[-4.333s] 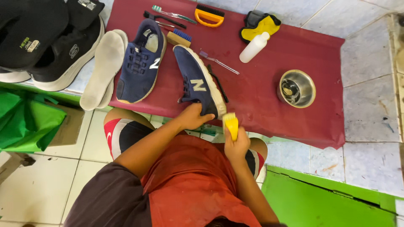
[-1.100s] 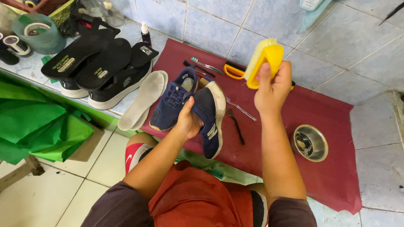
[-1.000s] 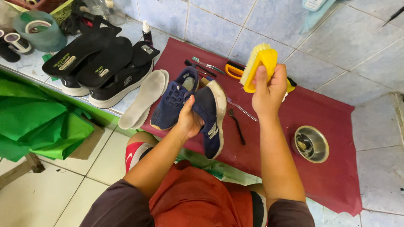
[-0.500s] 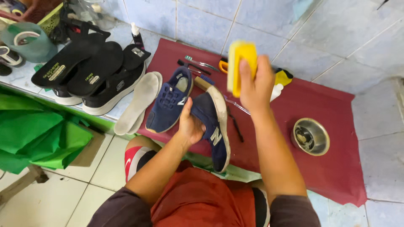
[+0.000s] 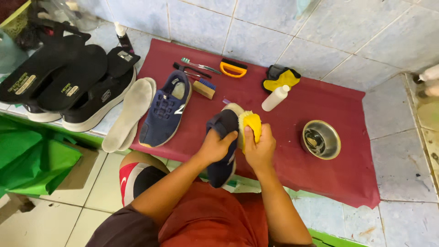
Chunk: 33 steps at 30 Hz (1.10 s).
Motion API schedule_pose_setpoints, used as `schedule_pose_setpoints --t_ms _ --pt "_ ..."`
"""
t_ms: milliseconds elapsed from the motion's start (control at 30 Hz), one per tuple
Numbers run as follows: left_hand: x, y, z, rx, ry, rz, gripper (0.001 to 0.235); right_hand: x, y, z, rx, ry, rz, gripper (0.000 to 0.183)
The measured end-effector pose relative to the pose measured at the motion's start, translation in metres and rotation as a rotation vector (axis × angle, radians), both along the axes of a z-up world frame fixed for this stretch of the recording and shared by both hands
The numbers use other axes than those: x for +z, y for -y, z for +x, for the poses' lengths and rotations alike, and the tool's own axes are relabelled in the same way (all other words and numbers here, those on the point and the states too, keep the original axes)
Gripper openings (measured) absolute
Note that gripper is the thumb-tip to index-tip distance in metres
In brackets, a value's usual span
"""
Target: The person scrubs a blue sneaker with a yellow brush, focusing on the white sole and blue upper. They dip the brush into a metal bowl of liquid and continue scrubbing different sections of the shoe.
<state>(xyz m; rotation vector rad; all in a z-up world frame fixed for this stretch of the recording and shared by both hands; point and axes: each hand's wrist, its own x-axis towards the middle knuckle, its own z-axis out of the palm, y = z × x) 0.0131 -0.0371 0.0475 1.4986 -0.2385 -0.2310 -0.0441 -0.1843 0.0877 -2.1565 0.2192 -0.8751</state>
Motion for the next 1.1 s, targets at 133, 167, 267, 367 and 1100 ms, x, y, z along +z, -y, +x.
schedule_pose_setpoints --t_ms 133,167,267,367,1100 --pt "0.075 -0.014 -0.030 -0.057 0.346 0.177 0.017 0.041 0.012 0.000 0.041 0.197 0.092 0.032" --pt "0.080 -0.016 -0.028 -0.087 0.346 0.176 0.017 0.040 0.013 -0.007 0.011 0.196 0.094 0.032" --pt "0.080 -0.029 -0.023 -0.102 0.528 -0.015 0.024 0.025 0.003 -0.022 0.062 0.256 0.123 0.031" --pt "0.076 -0.026 -0.020 -0.065 0.561 -0.146 0.025 0.025 0.001 -0.023 0.123 0.222 0.077 0.034" --pt "0.075 -0.023 0.006 -0.100 0.667 -0.416 0.012 0.055 0.017 -0.010 0.041 0.547 0.062 0.031"
